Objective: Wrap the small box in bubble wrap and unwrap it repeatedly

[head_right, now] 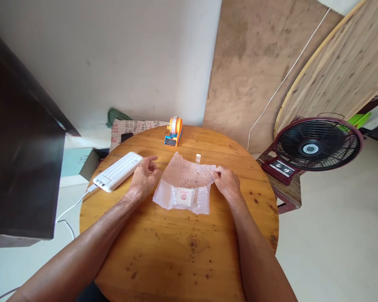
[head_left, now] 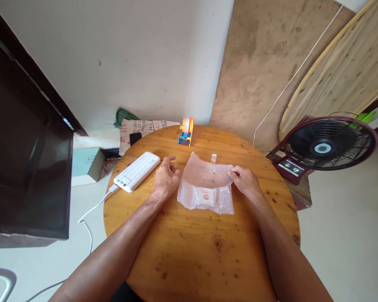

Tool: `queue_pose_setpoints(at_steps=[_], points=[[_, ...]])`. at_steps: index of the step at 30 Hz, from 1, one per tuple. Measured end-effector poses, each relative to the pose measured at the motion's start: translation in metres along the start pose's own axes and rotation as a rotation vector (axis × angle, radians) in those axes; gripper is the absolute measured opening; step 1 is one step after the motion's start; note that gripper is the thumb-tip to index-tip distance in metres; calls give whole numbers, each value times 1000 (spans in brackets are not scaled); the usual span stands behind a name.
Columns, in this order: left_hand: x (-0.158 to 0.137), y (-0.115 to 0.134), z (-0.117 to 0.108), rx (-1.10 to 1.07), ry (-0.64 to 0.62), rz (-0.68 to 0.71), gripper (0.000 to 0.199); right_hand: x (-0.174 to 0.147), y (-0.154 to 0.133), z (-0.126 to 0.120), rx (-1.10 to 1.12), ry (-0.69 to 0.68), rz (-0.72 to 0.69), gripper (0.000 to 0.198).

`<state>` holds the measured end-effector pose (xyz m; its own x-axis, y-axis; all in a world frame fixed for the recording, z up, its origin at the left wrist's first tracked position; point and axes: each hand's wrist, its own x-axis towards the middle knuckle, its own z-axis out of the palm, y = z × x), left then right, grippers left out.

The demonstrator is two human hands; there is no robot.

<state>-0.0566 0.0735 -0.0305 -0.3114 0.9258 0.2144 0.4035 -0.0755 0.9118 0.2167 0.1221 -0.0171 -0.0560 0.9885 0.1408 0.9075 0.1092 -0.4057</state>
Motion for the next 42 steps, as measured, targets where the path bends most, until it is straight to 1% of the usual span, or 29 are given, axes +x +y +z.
queue_pose_setpoints(at_steps=[2,3,4,6,7,9,11,14,16,18,20,22,23,25,27,28,31,33,34,35,36,37,39,41,42], points=[[-6,8,-3,13,49,160,45,-2,-2,-1,-18,4,-2,13],[-9,13,-5,12,20,252,41,-2,-2,-2,-15,9,1,12],[-13,18,-6,9,-38,348,35,-3,-3,-3,-7,13,2,13],[-19,24,-6,2,-215,517,30,-4,-5,-6,18,20,-7,15],[-20,25,-6,5,-300,573,29,-4,-5,-7,32,25,-14,15],[-22,25,-4,41,-420,620,28,-5,-7,-8,40,24,-34,16],[-21,22,-2,106,-472,619,26,-6,-9,-7,22,3,-60,18],[-20,22,-4,150,-487,558,24,-6,-10,-5,-1,-45,-91,26],[-22,27,-8,106,-508,489,23,-6,-10,-2,-6,-54,-82,38],[-25,35,-15,38,-586,424,22,-6,-10,0,-23,-41,-63,53],[-28,44,-24,-10,-719,351,23,-5,-9,3,-48,-24,-56,64],[-30,51,-32,-21,-868,287,27,-5,-7,6,-69,-20,-62,67],[-31,53,-35,-22,-947,286,31,-4,-6,7,-77,-21,-67,67],[-34,55,-36,-31,-1139,325,38,-4,-6,9,-86,-19,-76,66],[-40,54,-31,-44,-1338,373,41,-3,-5,10,-83,-16,-83,66],[-43,53,-27,-47,-1414,392,41,-3,-5,10,-80,-15,-85,66],[-54,52,-14,-74,-1562,440,34,-4,-6,9,-76,-9,-85,65],[-56,53,-10,-135,-1657,423,27,-4,-6,9,-83,-1,-80,64],[-56,54,-10,-168,-1671,387,25,-4,-6,8,-86,0,-79,64],[-54,54,-11,-201,-1639,337,23,-4,-5,8,-89,-1,-79,65],[-52,55,-11,-239,-1560,284,21,-5,-5,8,-91,-4,-79,65],[-50,55,-12,-279,-1433,234,19,-5,-5,7,-93,-5,-78,65],[-46,53,-11,-339,-1093,155,16,-6,-6,7,-94,-9,-74,66],[-42,49,-8,-340,-771,133,13,-6,-7,6,-95,-14,-67,66],[-40,46,-5,-318,-651,145,12,-6,-7,5,-97,-18,-66,66]])
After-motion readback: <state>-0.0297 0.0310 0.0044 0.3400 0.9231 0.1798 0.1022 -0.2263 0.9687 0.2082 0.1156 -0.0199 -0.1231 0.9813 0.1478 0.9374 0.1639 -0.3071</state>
